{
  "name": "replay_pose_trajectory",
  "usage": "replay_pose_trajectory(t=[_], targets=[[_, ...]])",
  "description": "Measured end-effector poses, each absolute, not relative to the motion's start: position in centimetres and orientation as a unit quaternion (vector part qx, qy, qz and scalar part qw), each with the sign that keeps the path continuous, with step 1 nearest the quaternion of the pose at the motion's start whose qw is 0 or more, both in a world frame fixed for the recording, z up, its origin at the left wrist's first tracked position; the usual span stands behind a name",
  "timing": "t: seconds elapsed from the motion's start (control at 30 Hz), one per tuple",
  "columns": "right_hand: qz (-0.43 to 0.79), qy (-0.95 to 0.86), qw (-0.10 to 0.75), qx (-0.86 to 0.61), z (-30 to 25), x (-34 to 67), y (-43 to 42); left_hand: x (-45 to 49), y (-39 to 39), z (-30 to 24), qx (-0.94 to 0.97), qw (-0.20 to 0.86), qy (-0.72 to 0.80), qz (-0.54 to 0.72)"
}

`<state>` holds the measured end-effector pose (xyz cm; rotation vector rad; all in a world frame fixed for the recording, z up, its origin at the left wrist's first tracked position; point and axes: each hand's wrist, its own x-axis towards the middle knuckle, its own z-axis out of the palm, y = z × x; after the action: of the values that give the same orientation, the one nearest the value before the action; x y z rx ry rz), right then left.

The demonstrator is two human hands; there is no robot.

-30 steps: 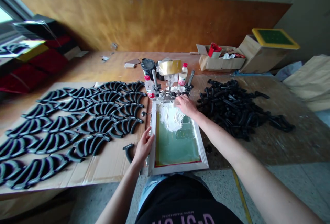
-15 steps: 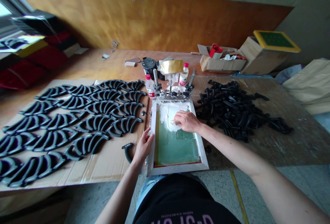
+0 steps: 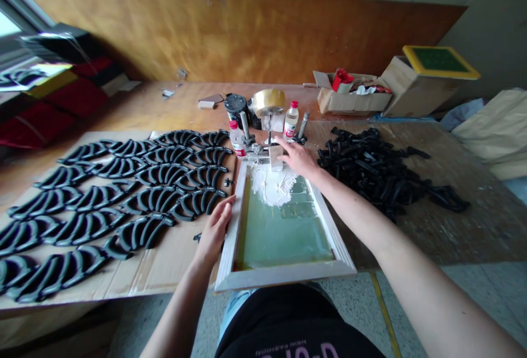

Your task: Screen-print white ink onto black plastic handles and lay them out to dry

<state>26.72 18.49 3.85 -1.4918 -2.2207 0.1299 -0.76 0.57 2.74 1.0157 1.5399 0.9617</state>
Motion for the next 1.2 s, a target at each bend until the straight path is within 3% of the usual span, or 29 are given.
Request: replay_pose_trajectory(t=[0.17, 0.27, 0.37, 0.53, 0.63, 0.7, 0.77, 0.87, 0.97, 1.03, 1.1, 1.2], targets=[[0.082, -0.665, 0.304, -0.677, 2.2, 33.7, 18.4, 0.2, 4.1, 7.3, 0.422, 0.489, 0.539, 0.54], [0.148, -0.693, 0.269, -0.653, -1.5, 34.0, 15.1, 1.5, 6.6, 8.5, 0.386, 0.511, 0.47, 0.607], [0.172, -0.773, 0.231, -0.565, -4.6, 31.0, 11.6, 3.2, 6.9, 7.3, 0.319, 0.507, 0.5, 0.625], [0.118, -0.813, 0.226, -0.523, -5.0, 25.0, 6.4, 7.5, 1.8, 1.5, 0.216, 0.682, 0.552, 0.428], [0.108, -0.872, 0.253, -0.405, -4.6, 23.6, 4.2, 8.0, -0.9, -1.4, 0.165, 0.712, 0.553, 0.401], [0.118, -0.892, 0.255, -0.355, -5.1, 25.3, 3.9, 5.5, -1.8, -3.1, 0.17, 0.676, 0.585, 0.415], [0.109, -0.856, 0.243, -0.443, -6.1, 29.4, 4.6, 0.8, -2.4, -4.8, 0.189, 0.603, 0.658, 0.41], [0.064, -0.745, 0.121, -0.653, -8.4, 37.6, 6.2, -7.9, -4.0, -7.7, 0.176, 0.469, 0.796, 0.339], [0.066, -0.709, 0.024, -0.702, -10.6, 43.2, 6.4, -13.4, -6.0, -9.5, 0.236, 0.418, 0.856, 0.192], [0.061, -0.709, 0.043, -0.701, -11.3, 43.9, 5.9, -14.3, -6.8, -9.6, 0.305, 0.418, 0.849, 0.109], [0.061, -0.721, 0.118, -0.68, -11.1, 42.1, 5.4, -13.7, -6.6, -8.6, 0.373, 0.422, 0.824, 0.066], [0.086, -0.764, 0.233, -0.596, -9.5, 36.5, 5.5, -12.3, -4.3, -5.8, 0.428, 0.414, 0.799, 0.082]])
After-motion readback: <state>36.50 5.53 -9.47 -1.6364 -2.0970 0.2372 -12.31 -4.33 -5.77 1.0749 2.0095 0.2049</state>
